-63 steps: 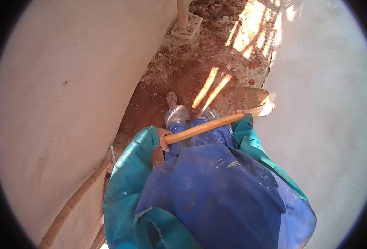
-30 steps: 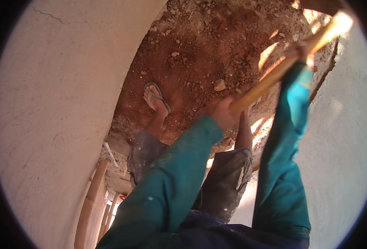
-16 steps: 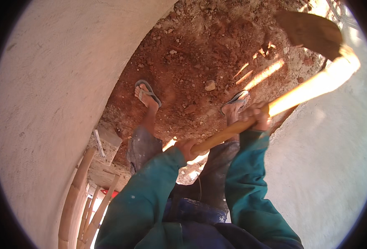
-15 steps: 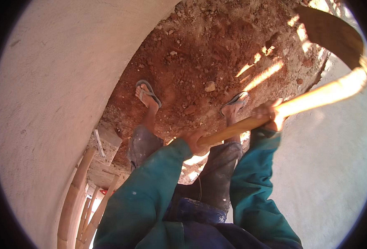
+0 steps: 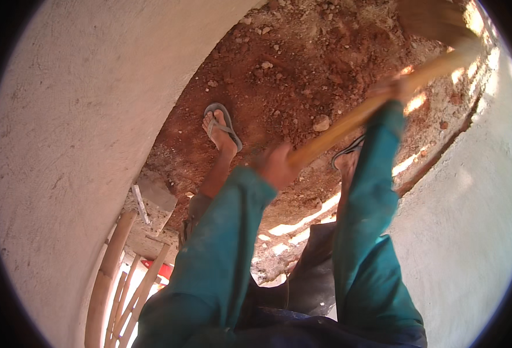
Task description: The person uses a hoe to break up and move soil and rubble in a narrow construction area.
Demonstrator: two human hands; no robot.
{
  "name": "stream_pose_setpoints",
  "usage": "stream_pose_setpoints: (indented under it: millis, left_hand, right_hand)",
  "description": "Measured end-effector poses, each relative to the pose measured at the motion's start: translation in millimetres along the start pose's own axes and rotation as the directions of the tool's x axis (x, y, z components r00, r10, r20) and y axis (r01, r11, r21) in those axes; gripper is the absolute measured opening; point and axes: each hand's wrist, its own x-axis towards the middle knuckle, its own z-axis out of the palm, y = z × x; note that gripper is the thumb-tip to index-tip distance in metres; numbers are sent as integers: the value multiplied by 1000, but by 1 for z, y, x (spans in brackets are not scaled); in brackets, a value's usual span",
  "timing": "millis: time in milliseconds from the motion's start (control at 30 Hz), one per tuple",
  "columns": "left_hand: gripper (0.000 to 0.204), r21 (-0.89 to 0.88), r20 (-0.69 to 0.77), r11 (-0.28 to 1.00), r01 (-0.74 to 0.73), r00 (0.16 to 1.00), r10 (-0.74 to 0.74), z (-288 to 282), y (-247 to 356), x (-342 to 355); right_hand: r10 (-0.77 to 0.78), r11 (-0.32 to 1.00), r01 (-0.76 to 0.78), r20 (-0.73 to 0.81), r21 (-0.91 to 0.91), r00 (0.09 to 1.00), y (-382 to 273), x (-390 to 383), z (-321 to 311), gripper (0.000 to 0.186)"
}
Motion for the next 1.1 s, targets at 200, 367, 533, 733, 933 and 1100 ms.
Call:
stream_pose_setpoints:
  millis: [200,367,533,733,933,1100]
  left_hand:
    - [29,110,187,930,350,912,-365,43,-86,-175]
    - [22,-24,91,997,-68,993,70,63,-62,-166]
    - [14,-47,-192,780,-624,772,606,34,44,0]
    - [18,27,-300,746,-666,706,641,-37,147,123]
    - [22,-72,-40,997,-38,999,35,-28,-24,54]
    - [34,-125,147,931,343,934,-325,41,-92,-133]
  right_hand:
    - [524,847,-530,211,-32,825,166,-115,-10,11]
    - [274,881,-386,371,272,887,81,-140,-96,18]
    - [-487,809,158,495,566,720,-94,-115,-124,12]
    - [-704,636,567,93,523,704,-232,-59,-75,21]
    - [-191,944,132,175,301,966,-17,-15,33,13]
    - [306,951,-279,280,-132,910,170,-88,41,12]
